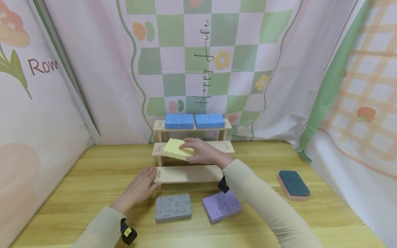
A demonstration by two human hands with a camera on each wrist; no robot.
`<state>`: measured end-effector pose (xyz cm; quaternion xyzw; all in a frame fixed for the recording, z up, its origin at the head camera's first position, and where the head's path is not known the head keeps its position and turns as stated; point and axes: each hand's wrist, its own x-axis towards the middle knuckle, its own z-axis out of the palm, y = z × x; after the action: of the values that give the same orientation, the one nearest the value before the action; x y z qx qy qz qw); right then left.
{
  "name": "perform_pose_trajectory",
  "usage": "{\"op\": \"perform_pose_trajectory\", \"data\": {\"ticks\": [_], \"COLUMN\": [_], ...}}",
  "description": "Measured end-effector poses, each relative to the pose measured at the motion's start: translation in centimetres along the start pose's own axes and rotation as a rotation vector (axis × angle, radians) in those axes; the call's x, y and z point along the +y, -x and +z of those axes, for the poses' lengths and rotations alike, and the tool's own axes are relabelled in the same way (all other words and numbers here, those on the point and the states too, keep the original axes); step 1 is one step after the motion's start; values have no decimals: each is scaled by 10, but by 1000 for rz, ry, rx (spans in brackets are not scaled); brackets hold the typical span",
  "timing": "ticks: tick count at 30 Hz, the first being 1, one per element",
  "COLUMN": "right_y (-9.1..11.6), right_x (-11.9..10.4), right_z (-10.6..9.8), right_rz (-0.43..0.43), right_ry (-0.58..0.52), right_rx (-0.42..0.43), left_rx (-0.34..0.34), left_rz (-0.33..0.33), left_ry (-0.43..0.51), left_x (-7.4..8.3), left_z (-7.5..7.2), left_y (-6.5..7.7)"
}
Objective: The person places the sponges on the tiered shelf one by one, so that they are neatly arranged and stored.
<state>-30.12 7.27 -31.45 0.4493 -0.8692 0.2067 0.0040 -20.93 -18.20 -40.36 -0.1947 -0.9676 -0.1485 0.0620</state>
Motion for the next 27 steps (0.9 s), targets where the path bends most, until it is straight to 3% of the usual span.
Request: {"op": "perform_pose_trajectory", "data": {"ticks": [8,15,27], "right_y": [-3,-4,-6], "right_x": [3,5,10], "right_z": [4,3,3], "right_rz": [-1,-27,3], "right_ry": [-5,15,4], "right_rx": [-17,14,64], "left_rx": [5,4,15], "left_rz": [11,12,24], "left_ry": [11,10,3], "left_x": [1,1,0], "left_z": [0,-1,0], "left_y": [1,1,0]}}
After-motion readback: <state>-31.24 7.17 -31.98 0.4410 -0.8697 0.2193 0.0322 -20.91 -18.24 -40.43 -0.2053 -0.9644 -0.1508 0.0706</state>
